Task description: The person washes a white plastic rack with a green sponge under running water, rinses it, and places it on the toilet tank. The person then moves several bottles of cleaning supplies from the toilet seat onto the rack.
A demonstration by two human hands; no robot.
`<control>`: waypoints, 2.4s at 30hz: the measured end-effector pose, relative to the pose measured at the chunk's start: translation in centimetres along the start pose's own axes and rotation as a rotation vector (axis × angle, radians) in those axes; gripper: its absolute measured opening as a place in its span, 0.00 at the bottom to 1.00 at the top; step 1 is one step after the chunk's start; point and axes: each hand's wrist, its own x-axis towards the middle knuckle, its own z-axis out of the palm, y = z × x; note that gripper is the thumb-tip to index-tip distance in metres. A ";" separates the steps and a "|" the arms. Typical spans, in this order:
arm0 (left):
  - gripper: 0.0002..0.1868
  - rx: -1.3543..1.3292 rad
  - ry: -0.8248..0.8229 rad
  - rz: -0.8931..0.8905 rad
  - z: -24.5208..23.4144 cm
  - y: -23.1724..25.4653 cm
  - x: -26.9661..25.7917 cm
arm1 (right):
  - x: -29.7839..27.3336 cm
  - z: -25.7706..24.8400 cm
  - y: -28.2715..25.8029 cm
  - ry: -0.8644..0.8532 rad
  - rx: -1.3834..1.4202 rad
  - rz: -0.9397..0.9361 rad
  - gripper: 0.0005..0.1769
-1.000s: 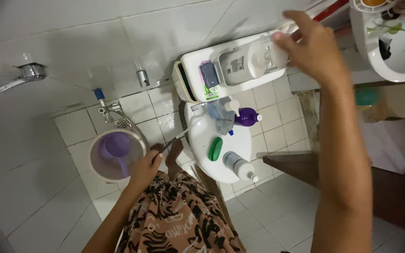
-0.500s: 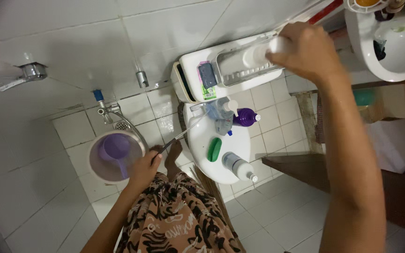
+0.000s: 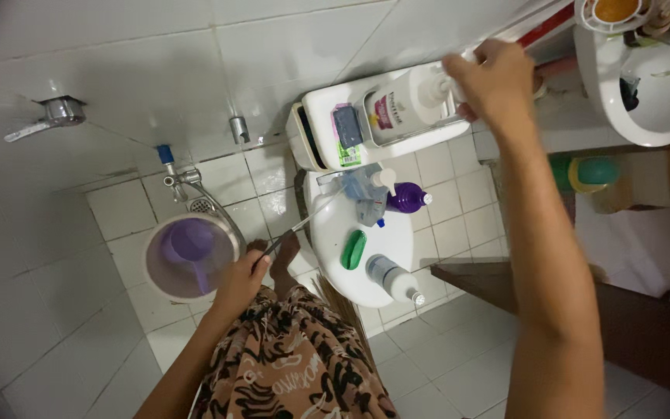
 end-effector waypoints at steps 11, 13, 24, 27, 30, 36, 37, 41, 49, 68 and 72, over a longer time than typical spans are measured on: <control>0.20 0.081 0.028 0.002 0.4 -1.4 0.3 | -2.8 0.4 0.4 -0.040 0.049 -0.124 0.30; 0.20 0.013 0.068 0.085 0.5 -1.5 0.2 | -2.9 0.5 0.8 -0.054 0.092 -0.130 0.30; 0.20 -0.072 -0.007 0.012 0.3 -0.4 -0.4 | -3.4 0.3 -0.8 -0.083 0.009 -0.155 0.33; 0.21 -0.052 0.020 0.060 0.1 -0.4 -0.5 | -2.9 -0.1 0.8 -0.116 0.085 -0.165 0.33; 0.21 -0.051 0.014 0.068 -0.3 -0.2 -0.7 | -3.1 1.4 5.6 -0.001 0.301 -0.132 0.27; 0.20 -0.136 -0.054 0.025 0.1 2.3 -1.7 | -9.7 18.6 19.3 0.045 0.507 0.398 0.15; 0.20 -0.107 -0.038 0.108 0.5 3.0 -1.7 | -11.4 22.9 21.2 -0.063 0.592 0.488 0.14; 0.19 0.093 -0.156 0.148 1.8 5.4 -1.3 | -17.3 36.4 25.4 -0.143 1.303 0.749 0.12; 0.17 0.050 -0.235 0.175 3.1 11.1 0.3 | -14.2 30.9 22.5 0.000 0.740 0.588 0.21; 0.19 -0.005 -0.229 0.061 4.7 12.3 2.6 | -9.1 31.1 28.4 0.115 1.043 0.680 0.15; 0.19 0.049 -0.187 0.145 5.8 10.9 3.2 | -9.1 32.5 29.5 0.176 0.790 0.669 0.14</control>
